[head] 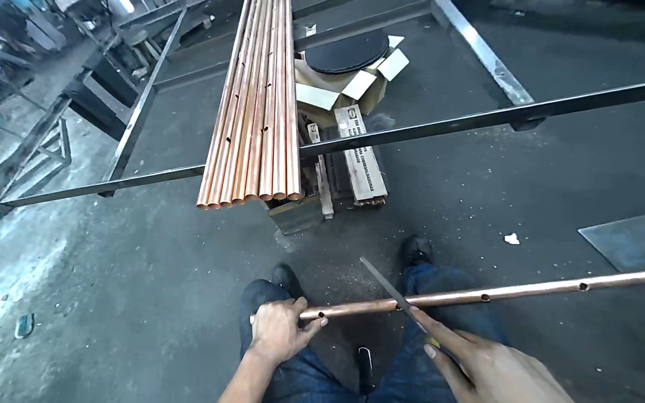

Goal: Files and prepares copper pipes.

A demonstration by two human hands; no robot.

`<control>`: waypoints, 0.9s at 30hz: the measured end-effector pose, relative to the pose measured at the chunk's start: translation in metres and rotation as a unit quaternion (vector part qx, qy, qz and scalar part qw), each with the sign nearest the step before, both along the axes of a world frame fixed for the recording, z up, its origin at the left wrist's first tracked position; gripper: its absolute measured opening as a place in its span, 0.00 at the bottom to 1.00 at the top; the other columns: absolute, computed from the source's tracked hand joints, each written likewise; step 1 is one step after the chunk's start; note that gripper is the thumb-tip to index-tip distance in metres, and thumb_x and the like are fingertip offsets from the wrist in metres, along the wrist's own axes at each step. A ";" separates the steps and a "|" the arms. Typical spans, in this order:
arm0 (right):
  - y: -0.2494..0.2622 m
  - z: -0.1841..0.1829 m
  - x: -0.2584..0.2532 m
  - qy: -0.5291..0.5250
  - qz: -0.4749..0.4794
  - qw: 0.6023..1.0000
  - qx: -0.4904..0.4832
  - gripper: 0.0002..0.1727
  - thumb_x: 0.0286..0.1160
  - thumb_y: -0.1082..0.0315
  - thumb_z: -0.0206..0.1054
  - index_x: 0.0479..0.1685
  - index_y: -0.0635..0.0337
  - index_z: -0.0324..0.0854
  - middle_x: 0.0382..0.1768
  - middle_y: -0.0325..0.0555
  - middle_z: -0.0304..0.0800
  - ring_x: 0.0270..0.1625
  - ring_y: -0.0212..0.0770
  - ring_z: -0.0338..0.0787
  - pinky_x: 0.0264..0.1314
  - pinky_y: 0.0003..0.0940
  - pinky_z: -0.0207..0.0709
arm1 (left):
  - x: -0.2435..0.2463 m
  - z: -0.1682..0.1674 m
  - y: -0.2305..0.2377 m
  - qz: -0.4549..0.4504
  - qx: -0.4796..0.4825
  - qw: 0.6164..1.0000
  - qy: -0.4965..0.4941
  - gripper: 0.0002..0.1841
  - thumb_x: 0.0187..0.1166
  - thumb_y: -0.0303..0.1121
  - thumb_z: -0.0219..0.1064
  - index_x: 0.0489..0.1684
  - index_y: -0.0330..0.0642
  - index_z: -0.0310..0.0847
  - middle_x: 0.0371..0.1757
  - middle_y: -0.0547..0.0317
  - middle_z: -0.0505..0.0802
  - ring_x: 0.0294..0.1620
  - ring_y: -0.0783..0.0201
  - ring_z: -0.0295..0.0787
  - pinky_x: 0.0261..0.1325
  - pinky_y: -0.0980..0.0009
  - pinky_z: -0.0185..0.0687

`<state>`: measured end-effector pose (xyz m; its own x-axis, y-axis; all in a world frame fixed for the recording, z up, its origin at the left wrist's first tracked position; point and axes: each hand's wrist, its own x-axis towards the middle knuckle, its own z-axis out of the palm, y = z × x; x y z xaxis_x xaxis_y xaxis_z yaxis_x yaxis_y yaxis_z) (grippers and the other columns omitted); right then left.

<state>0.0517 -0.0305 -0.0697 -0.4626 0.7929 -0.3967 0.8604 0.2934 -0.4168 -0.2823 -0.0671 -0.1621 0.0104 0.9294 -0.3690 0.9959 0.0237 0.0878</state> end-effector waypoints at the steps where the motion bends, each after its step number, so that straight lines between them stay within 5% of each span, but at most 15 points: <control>1: -0.001 0.000 0.000 0.001 0.002 1.000 -0.002 0.31 0.88 0.49 0.55 0.90 0.37 0.68 0.43 0.56 0.95 0.38 0.60 0.94 0.37 0.63 0.83 | 0.001 -0.001 0.000 -0.002 0.011 1.000 0.003 0.42 0.75 0.82 0.44 0.40 0.52 0.87 0.34 0.58 0.94 0.38 0.55 0.95 0.41 0.50 0.88; 12: -0.010 -0.009 -0.012 0.018 0.027 0.999 0.007 0.30 0.88 0.50 0.54 0.90 0.37 0.68 0.41 0.54 0.94 0.36 0.57 0.94 0.35 0.59 0.84 | -0.003 0.011 0.018 -0.023 -0.102 0.994 -0.019 0.46 0.78 0.80 0.31 0.46 0.51 0.85 0.38 0.54 0.94 0.46 0.51 0.95 0.53 0.45 0.86; 15: -0.018 -0.010 -0.022 0.033 0.041 0.999 0.000 0.29 0.89 0.51 0.54 0.90 0.37 0.68 0.41 0.54 0.94 0.35 0.57 0.93 0.35 0.59 0.85 | -0.006 0.019 0.033 -0.031 -0.173 0.984 -0.029 0.44 0.72 0.83 0.45 0.47 0.50 0.86 0.41 0.53 0.94 0.50 0.50 0.93 0.59 0.43 0.85; 18: -0.029 -0.005 -0.035 0.033 0.063 0.997 -0.009 0.29 0.90 0.52 0.52 0.90 0.38 0.68 0.41 0.56 0.94 0.35 0.58 0.94 0.35 0.59 0.85 | -0.008 0.019 0.050 -0.003 -0.241 0.970 -0.034 0.28 0.77 0.66 0.61 0.42 0.49 0.89 0.45 0.50 0.95 0.53 0.46 0.93 0.55 0.36 0.86; 22: -0.044 -0.003 -0.049 0.014 0.106 0.994 -0.009 0.28 0.92 0.53 0.49 0.90 0.37 0.68 0.43 0.58 0.93 0.37 0.60 0.94 0.36 0.59 0.85 | -0.013 0.020 0.069 0.037 -0.320 0.945 -0.056 0.25 0.75 0.58 0.64 0.40 0.42 0.87 0.45 0.44 0.94 0.51 0.41 0.92 0.50 0.31 0.83; 27: -0.050 -0.011 -0.062 -0.007 0.130 0.991 -0.001 0.28 0.93 0.53 0.47 0.90 0.37 0.67 0.42 0.58 0.92 0.38 0.60 0.93 0.35 0.57 0.85 | -0.018 0.013 0.074 0.043 -0.341 0.934 -0.093 0.23 0.75 0.56 0.65 0.36 0.42 0.88 0.39 0.50 0.95 0.44 0.48 0.93 0.49 0.34 0.83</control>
<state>-0.0101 -0.0804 -0.0811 -0.6458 0.6465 -0.4062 0.7614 0.5057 -0.4057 -0.3008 0.0067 -0.1495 0.0694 0.4782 -0.8755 0.9565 0.2174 0.1945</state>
